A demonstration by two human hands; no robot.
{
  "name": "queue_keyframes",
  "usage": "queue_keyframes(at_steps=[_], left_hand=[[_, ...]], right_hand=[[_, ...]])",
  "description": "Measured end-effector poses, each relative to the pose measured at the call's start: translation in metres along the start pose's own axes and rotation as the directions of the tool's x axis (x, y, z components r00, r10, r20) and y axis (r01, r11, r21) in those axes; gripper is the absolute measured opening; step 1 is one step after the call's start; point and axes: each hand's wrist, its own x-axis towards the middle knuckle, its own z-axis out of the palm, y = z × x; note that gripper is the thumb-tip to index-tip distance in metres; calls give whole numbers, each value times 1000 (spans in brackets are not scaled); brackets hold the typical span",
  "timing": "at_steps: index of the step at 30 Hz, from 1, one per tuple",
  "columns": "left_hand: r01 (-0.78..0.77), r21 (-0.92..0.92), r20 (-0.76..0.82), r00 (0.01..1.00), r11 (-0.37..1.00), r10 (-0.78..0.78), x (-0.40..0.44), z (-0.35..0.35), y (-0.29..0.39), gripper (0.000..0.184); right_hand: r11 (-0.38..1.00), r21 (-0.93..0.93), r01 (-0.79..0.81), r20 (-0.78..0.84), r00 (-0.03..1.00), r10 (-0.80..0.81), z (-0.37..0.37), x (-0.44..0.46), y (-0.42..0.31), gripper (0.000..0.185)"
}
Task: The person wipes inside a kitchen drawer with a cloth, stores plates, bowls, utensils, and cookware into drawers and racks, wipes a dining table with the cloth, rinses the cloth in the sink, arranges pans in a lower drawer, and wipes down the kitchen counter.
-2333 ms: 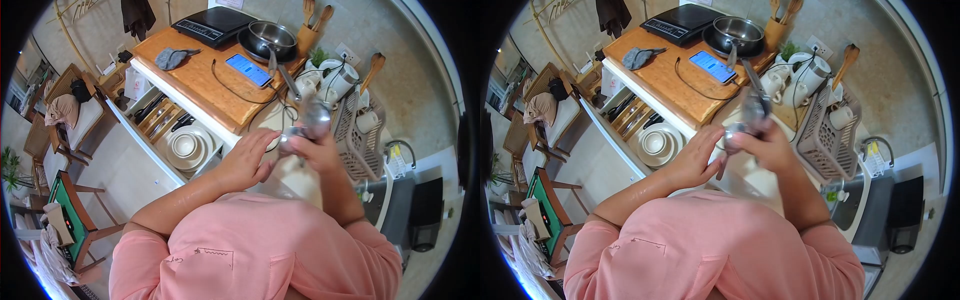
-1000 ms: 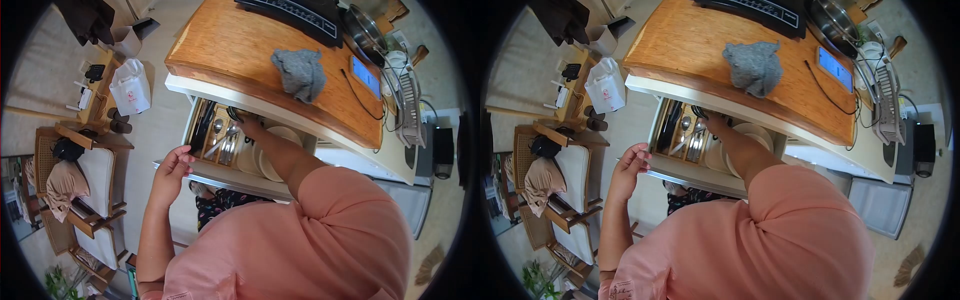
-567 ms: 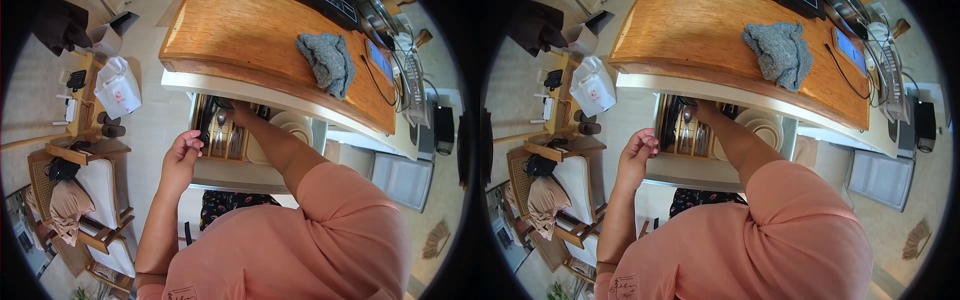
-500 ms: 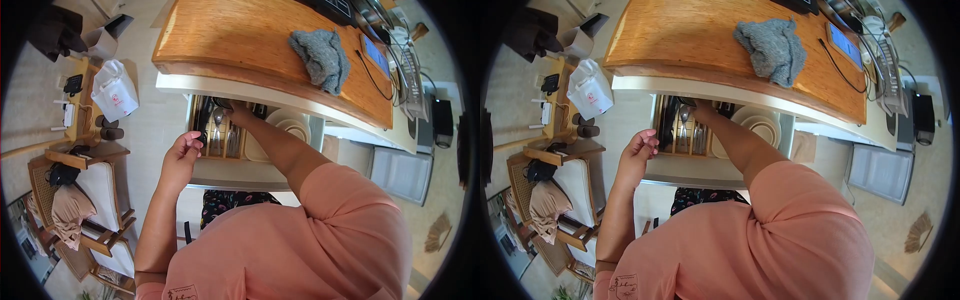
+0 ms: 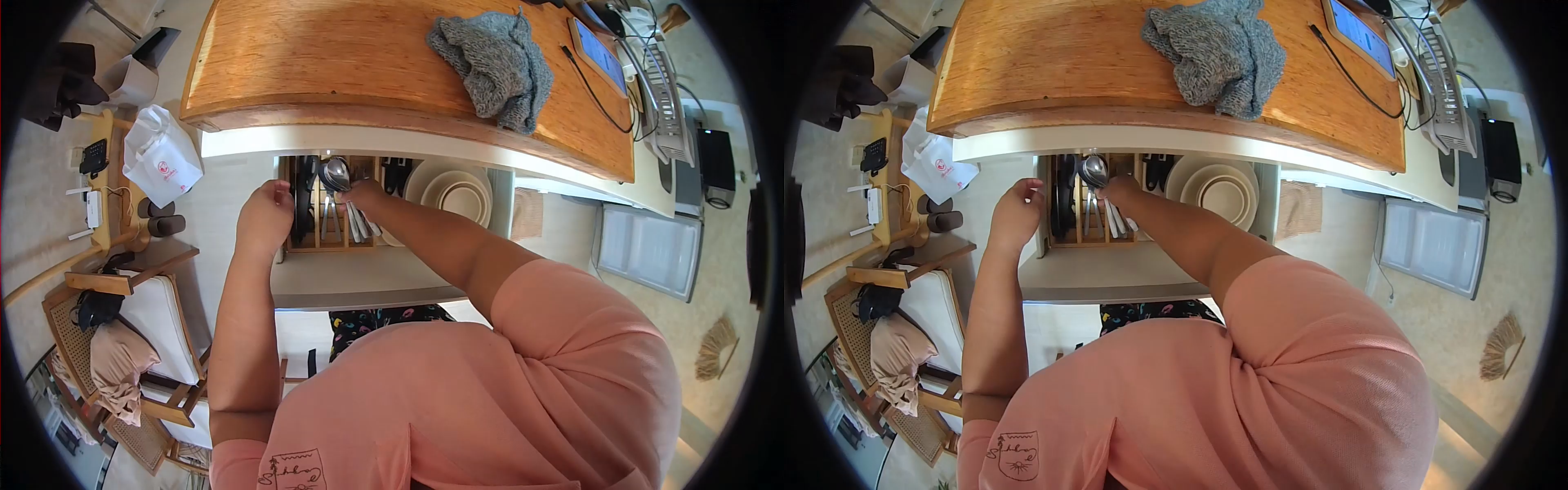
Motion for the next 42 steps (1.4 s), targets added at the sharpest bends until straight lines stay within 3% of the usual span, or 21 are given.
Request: queue_keyframes(at_steps=[1,2,3,5,9,15,17,18,19,21,24,27,28,30,32,33,35,42], left_hand=[[1,10,0,1000,1000,-1,1,-2,-1,29],[8,23,9,1000,1000,-8,1,-4,-1,30],[15,34,22,1000,999,-16,1,-4,0,30],[16,33,31,999,999,-17,1,-4,1,31],[31,26,31,999,999,-32,1,-4,1,31],[20,22,23,1000,1000,-20,-1,-3,5,29],[32,31,30,999,999,-33,-1,-3,6,29],[44,41,39,998,998,-45,0,-3,6,28],[45,42,38,998,998,-47,0,-2,5,28],[51,58,49,997,997,-54,0,-2,3,29],[41,75,45,998,996,-45,0,-2,3,30],[69,100,103,992,993,-80,-1,-4,7,31],[68,98,106,991,993,-78,-2,-4,8,31],[48,123,127,990,991,-64,-2,-3,8,31],[45,126,122,991,991,-60,-2,-3,8,31],[40,130,115,992,991,-55,-2,-3,8,31],[43,121,114,992,992,-57,-2,-3,7,31],[51,110,120,991,993,-64,-2,-3,6,31]], right_hand=[[1000,-29,-9,-33,999,8,5,9,7,12],[975,-206,85,-49,994,-97,5,34,27,14],[977,-198,83,-49,994,-94,9,31,25,14],[687,-725,53,-184,946,-267,16,19,15,23],[813,-582,-23,-306,932,-193,23,30,27,33],[743,-659,-116,-296,948,-115,34,10,13,32],[626,-779,-33,-254,930,-267,36,4,14,26],[626,-779,-32,-252,930,-266,37,11,20,26],[748,-663,-3,-254,941,-222,35,27,34,23],[849,-527,20,-249,952,-177,30,58,62,20],[906,-423,10,-236,964,-121,27,80,75,16],[815,-573,89,-68,985,-155,21,71,66,17],[680,-728,87,3,992,-123,23,51,44,19],[514,-853,95,66,995,-74,24,25,19,21],[784,-617,65,30,998,-59,24,13,13,23],[784,-618,65,30,998,-59,24,18,19,23],[934,-350,-68,-18,998,66,20,33,35,21],[998,-49,-46,6,999,46,8,7,28,19]])
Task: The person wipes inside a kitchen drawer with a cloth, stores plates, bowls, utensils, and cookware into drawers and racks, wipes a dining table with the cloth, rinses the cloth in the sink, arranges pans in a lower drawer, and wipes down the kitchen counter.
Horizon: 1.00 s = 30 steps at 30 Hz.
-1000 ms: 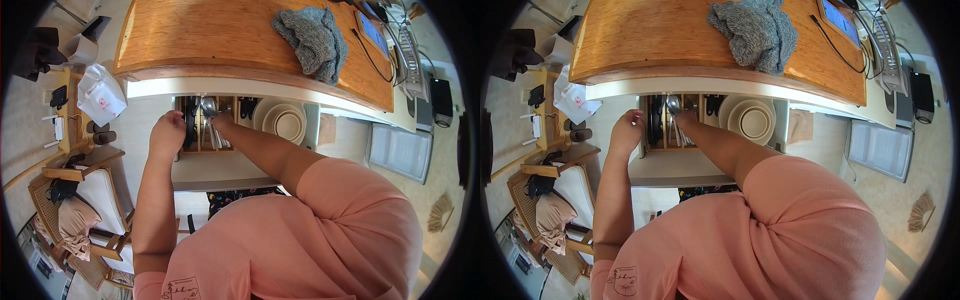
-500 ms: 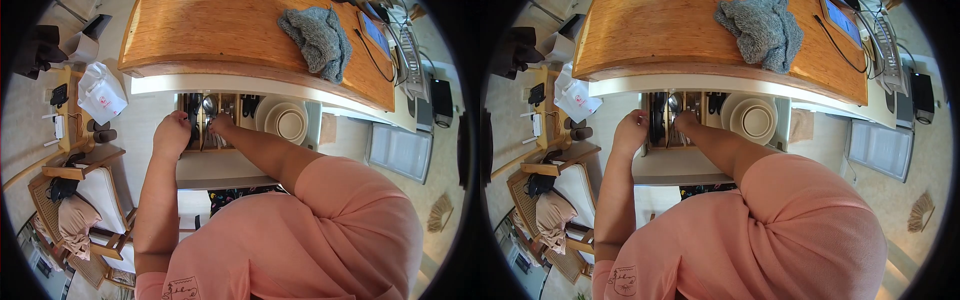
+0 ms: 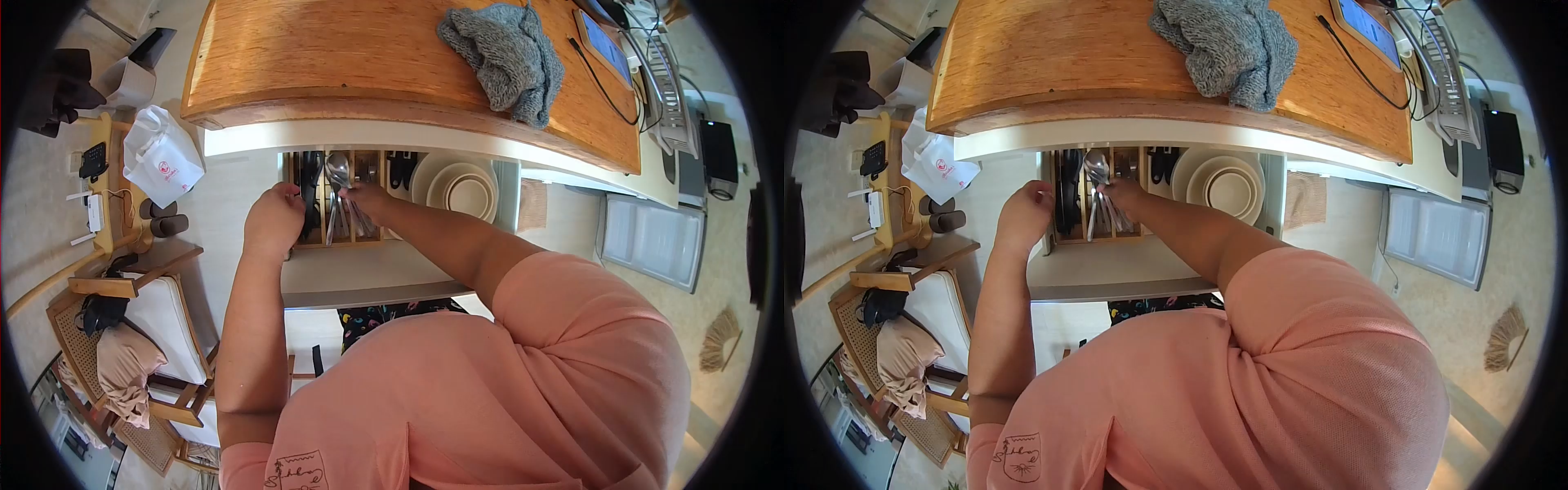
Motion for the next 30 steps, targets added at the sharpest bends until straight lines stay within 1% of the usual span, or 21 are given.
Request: queue_keyframes(at_steps=[2,3,5,6,8,9,11,12,14,18,20,21,23,24,26,27,29,30], left_hand=[[1,9,1,1000,1000,-1,2,0,0,31],[3,19,1,1000,1000,-3,2,1,0,31],[2,17,2,1000,1000,-2,1,0,0,31],[-2,15,3,1000,1000,2,0,0,1,32],[-11,21,1,1000,1000,11,2,2,-1,32],[-18,29,-4,1000,999,18,2,2,-2,32],[-21,35,-1,1000,999,21,0,0,1,31],[-22,41,1,1000,999,22,0,-1,2,31],[-23,43,3,1000,999,23,0,0,1,31],[-21,53,11,1000,998,20,1,0,1,32],[-19,52,7,1000,998,18,1,1,1,32],[-15,51,2,1000,999,15,1,1,0,32],[-16,58,6,1000,998,16,2,1,0,32],[-18,66,11,1000,998,17,2,1,1,32],[-16,64,4,1000,998,15,3,3,0,32],[-13,62,-3,1000,998,13,3,2,0,32],[-5,60,1,1000,998,5,2,2,-1,32],[1,53,5,1000,999,-1,1,1,-1,32]], right_hand=[[971,-118,210,-90,971,-221,-7,-22,-9,21],[971,-119,208,-90,971,-220,-12,-21,-5,21],[975,84,207,-257,950,-179,-26,-5,12,20],[975,84,207,-259,949,-179,-34,7,25,20],[977,3,214,-348,916,-200,-50,27,47,17],[977,4,214,-351,915,-199,-51,17,41,17],[995,66,76,-247,967,-58,-48,-7,25,16],[995,68,74,-247,967,-56,-48,-6,26,16],[999,-1,33,-204,978,-32,-48,-2,27,19],[999,34,19,-185,983,-12,-42,-13,17,22],[975,-153,161,-196,962,-189,-34,-24,12,22],[975,-154,162,-196,962,-191,-31,-21,14,22],[928,-278,248,-63,959,-275,-23,-10,23,26],[928,-279,247,-64,960,-274,-17,-11,23,26],[758,-609,235,-142,907,-396,0,-14,15,31],[759,-606,237,-140,908,-395,6,-13,12,31],[834,-536,129,-235,926,-294,15,-12,8,35],[836,-534,129,-234,927,-292,15,-11,10,35]])
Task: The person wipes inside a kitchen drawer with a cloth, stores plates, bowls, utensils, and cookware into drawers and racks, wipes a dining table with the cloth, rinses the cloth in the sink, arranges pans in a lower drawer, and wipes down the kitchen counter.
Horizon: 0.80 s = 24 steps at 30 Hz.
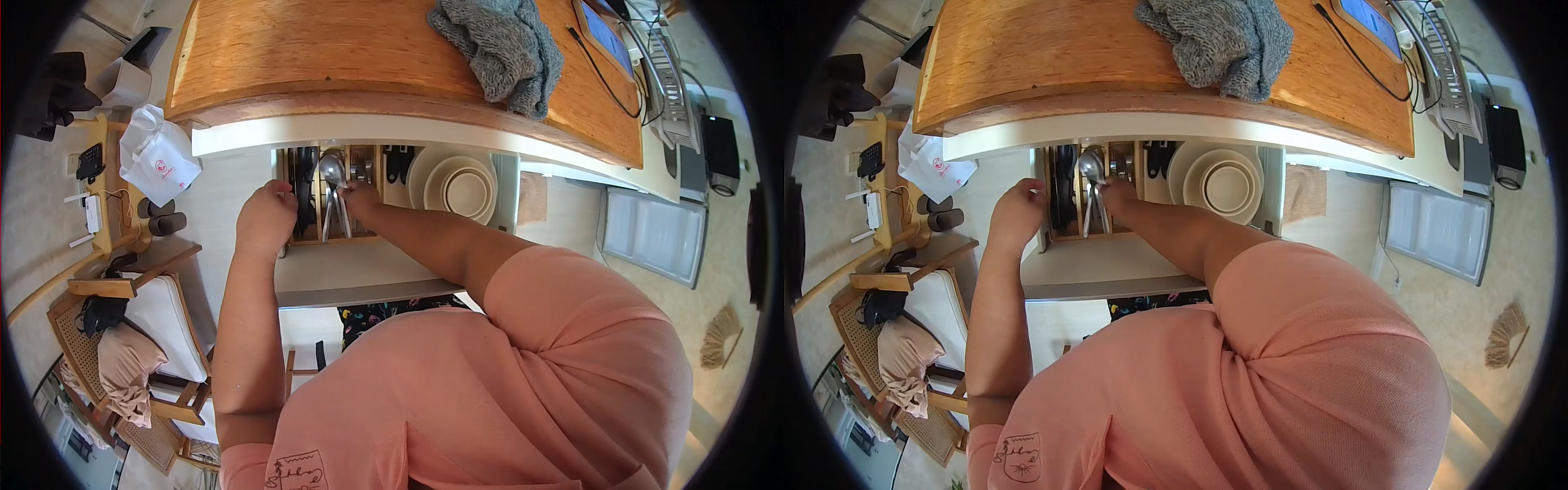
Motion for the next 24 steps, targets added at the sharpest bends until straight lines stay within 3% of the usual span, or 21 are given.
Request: queue_keyframes(at_steps=[2,6,8,12,14,18,21,24], left_hand=[[-3,9,8,1000,1000,2,-1,-1,1,32],[-5,31,12,1000,1000,5,0,-1,2,32],[-14,22,15,1000,1000,14,0,-1,3,32],[-13,26,10,1000,1000,13,2,3,-2,32],[-21,25,16,1000,999,21,0,1,0,32],[-17,33,28,999,999,16,0,-1,4,32],[-30,31,19,999,999,30,0,1,1,31],[-52,53,8,999,997,51,1,3,-3,31]], right_hand=[[992,124,36,-186,982,-12,2,0,6,34],[998,37,-59,-258,964,67,-31,-5,12,32],[990,86,-108,-84,990,115,-30,17,43,28],[991,123,-54,-68,996,63,-18,36,65,23],[941,304,-148,-64,982,175,-23,19,49,21],[914,347,-211,-62,967,247,-28,-4,27,23],[995,27,-96,-180,979,100,-11,28,66,24],[990,-77,-116,-248,964,93,-29,6,27,25]])
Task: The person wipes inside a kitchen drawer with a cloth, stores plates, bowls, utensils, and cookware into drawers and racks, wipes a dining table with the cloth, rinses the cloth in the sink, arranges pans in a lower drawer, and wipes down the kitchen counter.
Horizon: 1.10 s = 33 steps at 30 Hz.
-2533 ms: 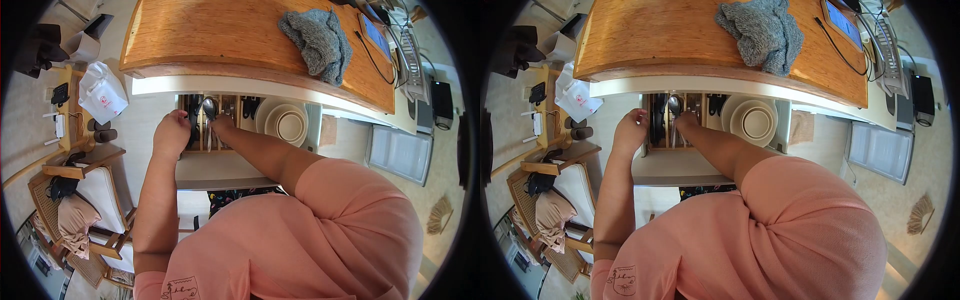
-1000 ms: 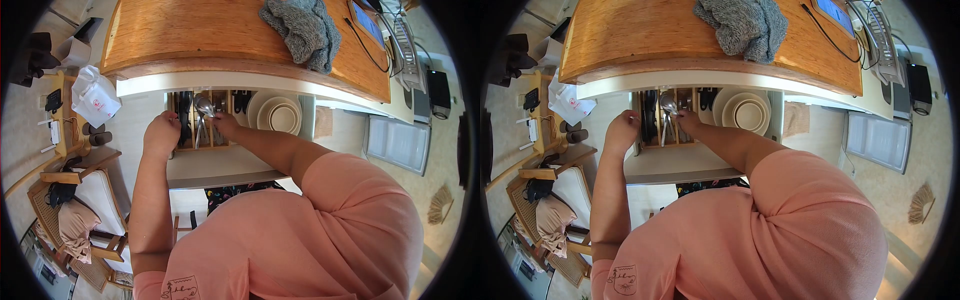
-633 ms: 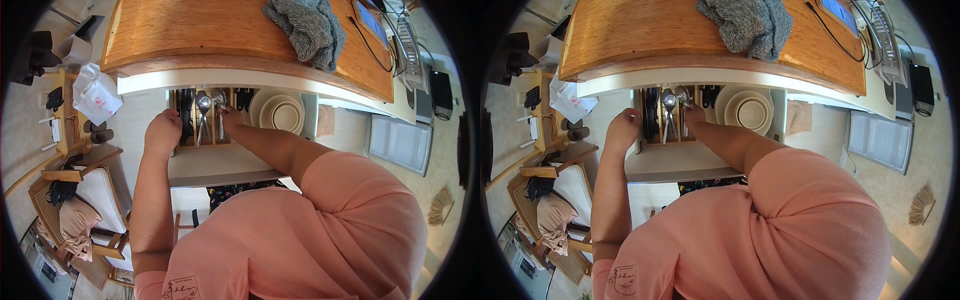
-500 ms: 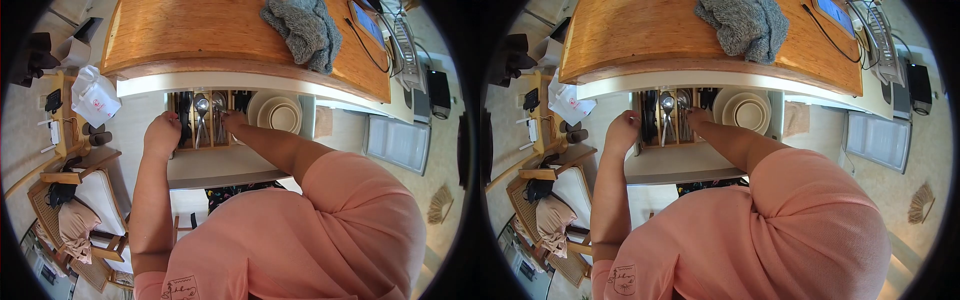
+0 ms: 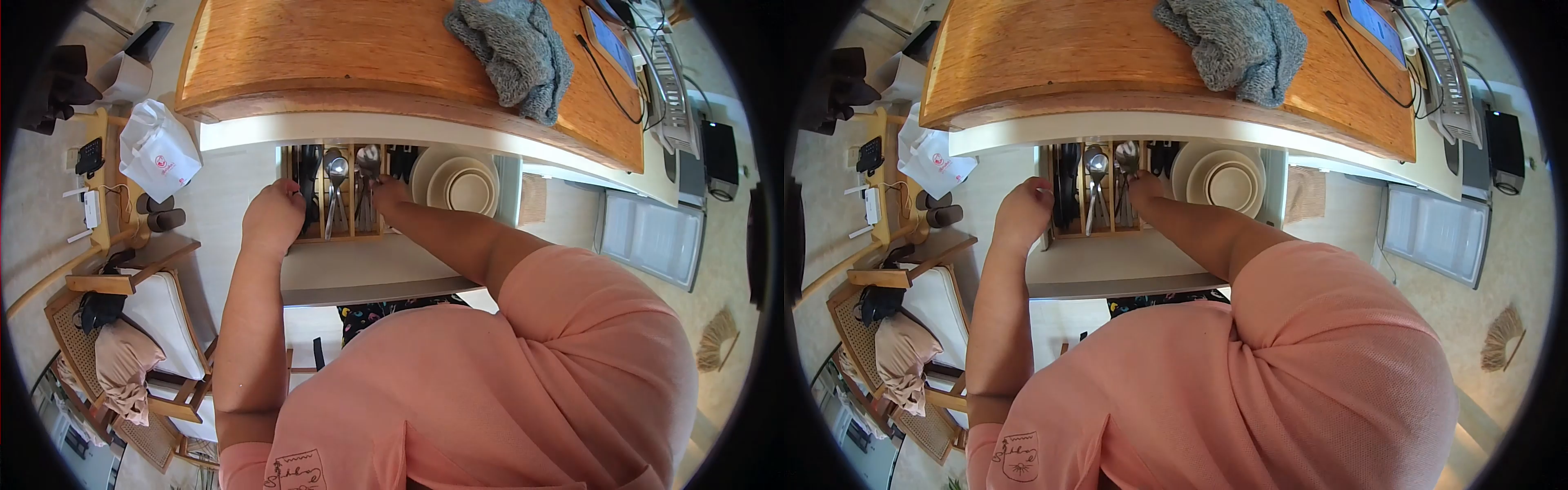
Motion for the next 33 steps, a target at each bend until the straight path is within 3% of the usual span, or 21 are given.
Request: queue_keyframes(at_steps=[3,5,6,8,12,14,18,21,23,24,26,30,32,33], left_hand=[[31,-19,16,999,999,-31,0,-2,1,31],[21,-11,12,1000,1000,-21,-1,-3,4,31],[17,-1,9,1000,1000,-17,-2,-4,5,30],[24,9,21,1000,1000,-24,-2,-5,7,30],[27,51,24,999,998,-28,0,-2,3,30],[25,49,28,999,999,-26,0,-2,3,30],[23,64,20,999,998,-24,0,0,1,30],[29,58,41,999,998,-32,0,-1,1,30],[35,52,44,998,998,-38,0,-2,2,30],[43,47,46,998,998,-46,0,-3,3,30],[34,43,41,999,999,-36,0,-3,2,30],[38,40,49,998,999,-40,0,-4,4,30],[49,36,54,997,998,-51,0,-4,4,30],[59,30,58,996,998,-61,0,-4,3,31]], right_hand=[[993,118,-19,77,997,10,-12,-13,-15,22],[801,572,-175,169,981,93,-7,-20,-23,17],[802,572,-173,166,982,94,-4,-20,-23,17],[470,796,-381,410,911,45,5,-21,-24,16],[472,751,-462,477,874,95,45,-25,-36,19],[913,360,-192,274,957,93,90,-5,-17,25],[933,244,-263,163,960,228,35,-48,-78,35],[942,259,-212,224,962,155,31,-39,-71,39],[985,170,-38,250,968,-5,30,-34,-63,41],[985,169,-39,247,969,-5,29,-35,-63,41],[975,184,-124,283,957,69,29,-39,-63,42],[976,190,-111,251,966,61,43,-38,-63,36],[934,209,-290,375,906,198,41,-34,-75,32],[933,210,-292,377,905,198,43,-31,-76,32]])
